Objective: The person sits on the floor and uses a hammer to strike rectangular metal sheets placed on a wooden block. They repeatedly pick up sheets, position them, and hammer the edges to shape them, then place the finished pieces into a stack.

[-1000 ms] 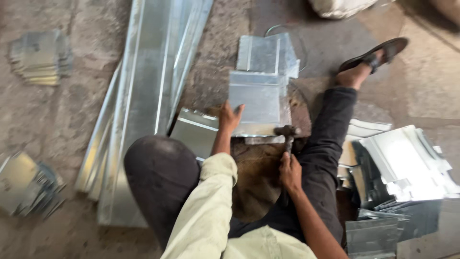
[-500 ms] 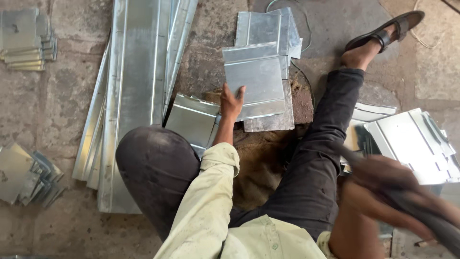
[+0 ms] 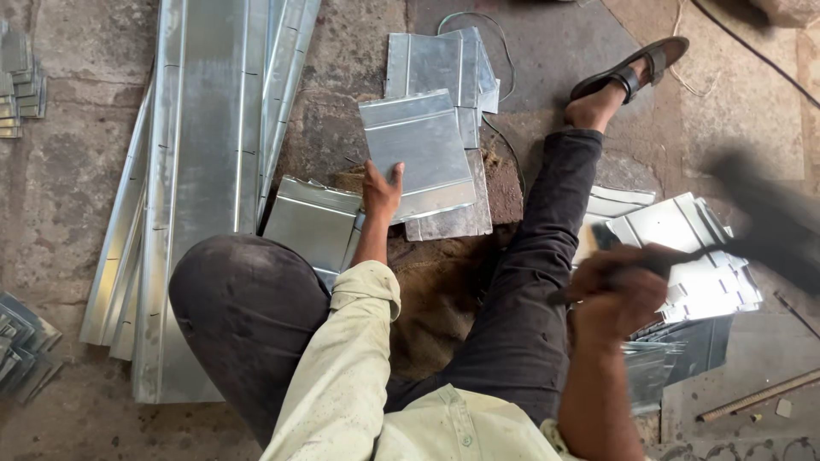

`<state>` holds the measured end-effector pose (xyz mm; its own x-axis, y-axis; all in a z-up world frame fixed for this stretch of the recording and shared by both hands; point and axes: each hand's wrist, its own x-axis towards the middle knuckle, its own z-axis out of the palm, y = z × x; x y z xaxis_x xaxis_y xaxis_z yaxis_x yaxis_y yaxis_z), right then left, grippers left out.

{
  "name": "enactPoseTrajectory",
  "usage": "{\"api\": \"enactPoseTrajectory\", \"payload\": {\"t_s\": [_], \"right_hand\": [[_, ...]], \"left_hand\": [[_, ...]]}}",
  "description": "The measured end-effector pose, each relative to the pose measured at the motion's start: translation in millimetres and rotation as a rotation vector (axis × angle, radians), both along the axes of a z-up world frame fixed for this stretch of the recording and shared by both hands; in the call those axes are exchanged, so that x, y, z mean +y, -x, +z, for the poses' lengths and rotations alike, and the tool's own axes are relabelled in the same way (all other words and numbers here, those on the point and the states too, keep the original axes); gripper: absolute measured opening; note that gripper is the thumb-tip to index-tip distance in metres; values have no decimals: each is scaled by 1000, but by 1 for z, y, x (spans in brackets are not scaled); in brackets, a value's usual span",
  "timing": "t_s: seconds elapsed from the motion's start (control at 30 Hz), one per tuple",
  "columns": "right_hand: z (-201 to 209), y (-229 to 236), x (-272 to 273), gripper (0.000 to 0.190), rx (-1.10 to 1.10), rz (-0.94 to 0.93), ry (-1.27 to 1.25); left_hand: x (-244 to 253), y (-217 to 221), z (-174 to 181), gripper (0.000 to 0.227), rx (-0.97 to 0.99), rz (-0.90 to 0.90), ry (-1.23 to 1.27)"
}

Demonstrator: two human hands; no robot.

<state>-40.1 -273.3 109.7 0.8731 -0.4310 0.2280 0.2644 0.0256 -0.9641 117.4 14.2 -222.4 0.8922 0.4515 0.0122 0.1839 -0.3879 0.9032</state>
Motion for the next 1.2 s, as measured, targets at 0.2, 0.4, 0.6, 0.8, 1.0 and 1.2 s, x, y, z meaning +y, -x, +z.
{"api": "enactPoseTrajectory", "payload": {"t_s": [0.2,0.4,0.6,0.8,1.0,1.2], "right_hand": [[-77,-15,-5,46,-542,36,60],[-178,-12,30,33,429,270,908],[-51,-5,17,43,204,233,188],[-51,16,-5,68,-458,126,197],[-197,-6,31,41,424,337,1119],[-105,-9,32,33,493,167,301]], "left_hand": [[2,-3,-8,82,106,-33,48],[-4,-5,4,97,119,21,-61],[-2,-1,-10,96,110,34,-8],[-11,-5,-29,101,78,51,-90],[-4,-13,-23,95,-13,-7,-97],[-7,-10,-19,91,93,-24,-42]]}}
